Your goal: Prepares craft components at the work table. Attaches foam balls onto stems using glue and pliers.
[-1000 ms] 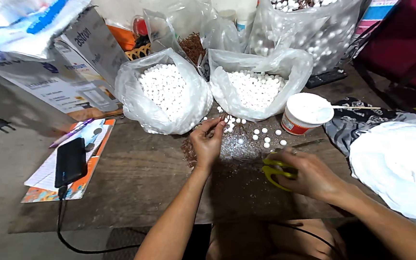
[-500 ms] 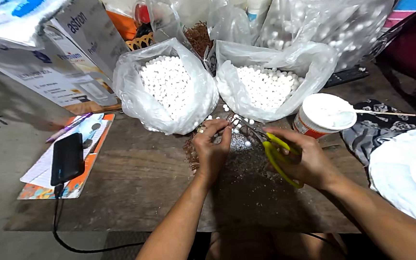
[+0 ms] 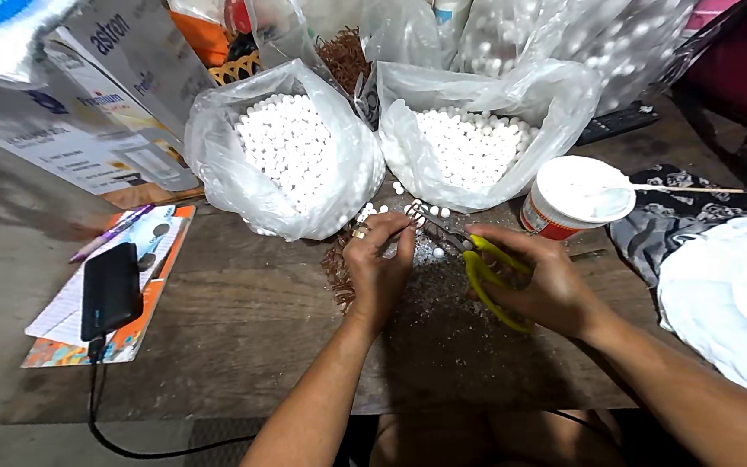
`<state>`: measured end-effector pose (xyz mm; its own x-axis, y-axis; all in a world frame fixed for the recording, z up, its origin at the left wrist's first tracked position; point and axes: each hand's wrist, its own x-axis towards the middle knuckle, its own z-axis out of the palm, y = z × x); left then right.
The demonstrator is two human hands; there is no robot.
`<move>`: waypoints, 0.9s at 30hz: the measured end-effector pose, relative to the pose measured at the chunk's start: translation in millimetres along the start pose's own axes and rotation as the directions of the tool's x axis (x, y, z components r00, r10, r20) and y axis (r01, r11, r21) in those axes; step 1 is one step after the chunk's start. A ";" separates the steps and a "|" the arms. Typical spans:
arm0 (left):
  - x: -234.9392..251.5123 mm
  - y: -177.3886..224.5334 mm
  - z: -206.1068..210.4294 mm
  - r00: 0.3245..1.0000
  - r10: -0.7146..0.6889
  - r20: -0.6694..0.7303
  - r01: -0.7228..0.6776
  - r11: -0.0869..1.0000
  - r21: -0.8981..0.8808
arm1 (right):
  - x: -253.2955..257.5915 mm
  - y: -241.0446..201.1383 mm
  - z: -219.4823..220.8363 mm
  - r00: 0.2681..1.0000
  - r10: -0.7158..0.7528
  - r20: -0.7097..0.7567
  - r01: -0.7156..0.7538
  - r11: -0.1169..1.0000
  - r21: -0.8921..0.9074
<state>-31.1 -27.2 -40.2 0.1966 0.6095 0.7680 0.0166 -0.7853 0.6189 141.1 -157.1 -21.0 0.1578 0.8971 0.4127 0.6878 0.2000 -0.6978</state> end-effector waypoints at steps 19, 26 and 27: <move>-0.4 0.7 0.1 0.996 0.085 -0.010 -0.083 0.991 0.102 | 0.4 0.6 0.8 0.997 -0.052 -0.049 0.048 0.996 -0.073; 0.1 2.3 1.0 0.998 0.061 -0.034 -0.058 0.994 0.097 | 0.2 0.5 0.8 0.998 -0.054 -0.036 0.051 0.996 -0.076; 0.0 2.3 1.1 0.998 0.057 -0.034 -0.054 0.994 0.093 | 0.3 0.7 1.2 0.998 -0.052 -0.037 0.050 0.997 -0.065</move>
<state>-30.0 -29.2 -38.9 0.1634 0.5670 0.8073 0.0971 -0.8236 0.5588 140.7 -156.2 -22.1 0.1479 0.8703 0.4698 0.7394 0.2182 -0.6370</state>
